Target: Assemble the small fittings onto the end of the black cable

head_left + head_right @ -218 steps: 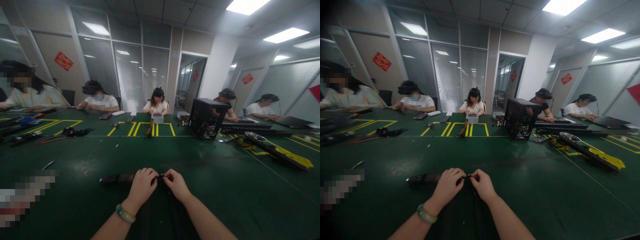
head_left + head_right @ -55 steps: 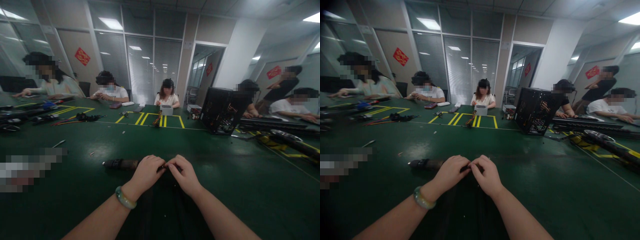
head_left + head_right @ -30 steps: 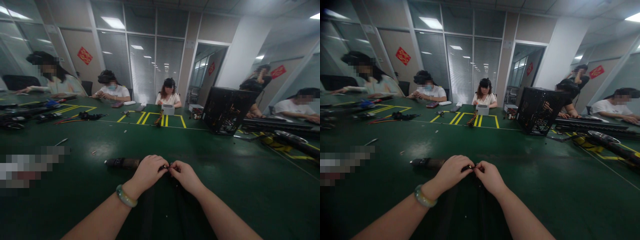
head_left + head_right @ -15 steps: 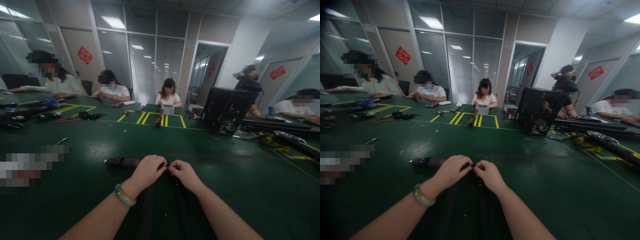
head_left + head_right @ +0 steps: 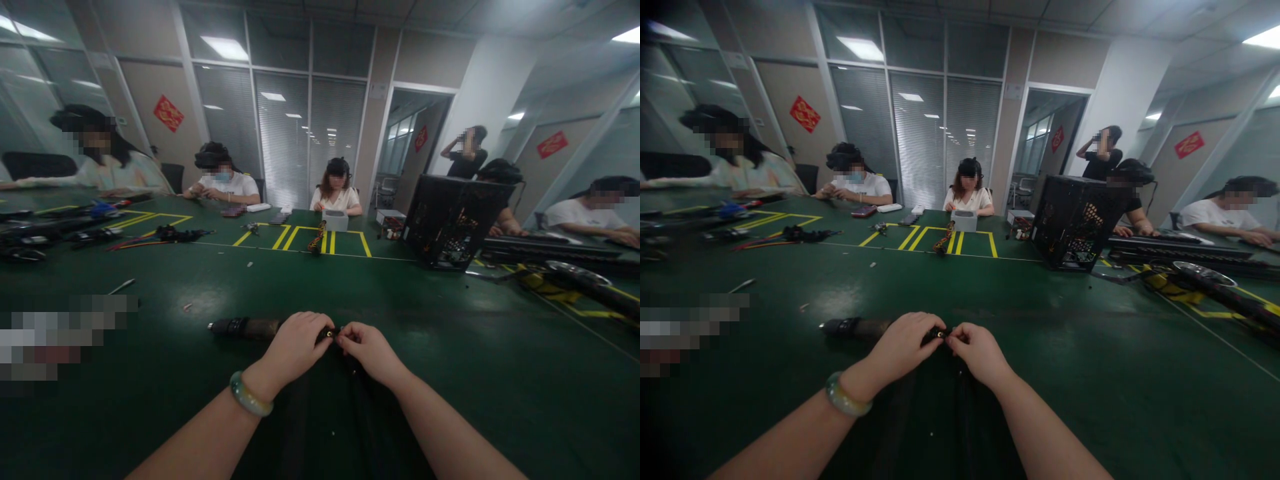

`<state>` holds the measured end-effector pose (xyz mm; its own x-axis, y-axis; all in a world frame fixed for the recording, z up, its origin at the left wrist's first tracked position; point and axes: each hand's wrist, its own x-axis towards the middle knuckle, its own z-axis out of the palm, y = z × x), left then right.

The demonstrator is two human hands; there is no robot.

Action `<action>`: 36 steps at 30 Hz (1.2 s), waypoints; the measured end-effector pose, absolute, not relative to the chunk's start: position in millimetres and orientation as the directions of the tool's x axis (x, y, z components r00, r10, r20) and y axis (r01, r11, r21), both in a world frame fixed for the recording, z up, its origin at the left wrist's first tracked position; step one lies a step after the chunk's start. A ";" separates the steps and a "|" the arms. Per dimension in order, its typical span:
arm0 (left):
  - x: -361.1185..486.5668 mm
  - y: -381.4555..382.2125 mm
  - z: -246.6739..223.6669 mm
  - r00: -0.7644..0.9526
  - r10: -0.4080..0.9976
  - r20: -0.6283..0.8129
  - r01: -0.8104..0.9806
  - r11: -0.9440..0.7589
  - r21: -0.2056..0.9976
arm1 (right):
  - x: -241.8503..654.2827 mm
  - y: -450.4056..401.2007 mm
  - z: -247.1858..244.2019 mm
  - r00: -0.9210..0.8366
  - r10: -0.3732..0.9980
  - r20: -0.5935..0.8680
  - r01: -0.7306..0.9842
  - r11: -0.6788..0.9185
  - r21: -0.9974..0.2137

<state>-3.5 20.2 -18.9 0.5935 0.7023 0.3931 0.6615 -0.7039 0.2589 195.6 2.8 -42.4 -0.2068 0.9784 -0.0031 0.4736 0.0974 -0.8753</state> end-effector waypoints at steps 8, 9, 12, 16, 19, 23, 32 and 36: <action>-2.0 20.7 -20.2 0.581 0.714 0.392 0.676 -0.691 0.256 | 196.1 3.2 -41.6 -0.221 0.975 0.005 0.486 0.114 -0.867; -1.8 20.5 -19.8 0.581 0.712 0.394 0.677 -0.691 0.253 | 195.9 3.4 -41.7 -0.219 0.976 0.014 0.487 0.122 -0.865; -2.7 19.2 -17.7 0.590 0.699 0.403 0.662 -0.705 0.254 | 195.2 3.2 -40.7 -0.215 0.976 0.029 0.486 0.132 -0.864; -5.4 17.7 -16.2 0.561 0.716 0.415 0.660 -0.690 0.298 | 194.6 1.5 -36.6 -0.212 0.977 0.001 0.475 0.104 -0.874; -6.0 18.3 -17.3 0.581 0.708 0.402 0.652 -0.700 0.291 | 194.1 1.4 -36.1 -0.213 0.977 0.004 0.472 0.107 -0.875; -5.1 20.1 -18.1 0.601 0.700 0.387 0.650 -0.709 0.273 | 194.3 3.0 -40.1 -0.209 0.978 0.012 0.462 0.110 -0.880; -5.9 20.9 -17.4 0.616 0.690 0.381 0.643 -0.719 0.263 | 197.0 3.5 -43.9 -0.220 0.975 0.019 0.457 0.120 -0.881; -5.6 22.1 -18.2 0.620 0.686 0.382 0.638 -0.723 0.263 | 196.9 3.7 -43.8 -0.220 0.975 0.017 0.465 0.120 -0.877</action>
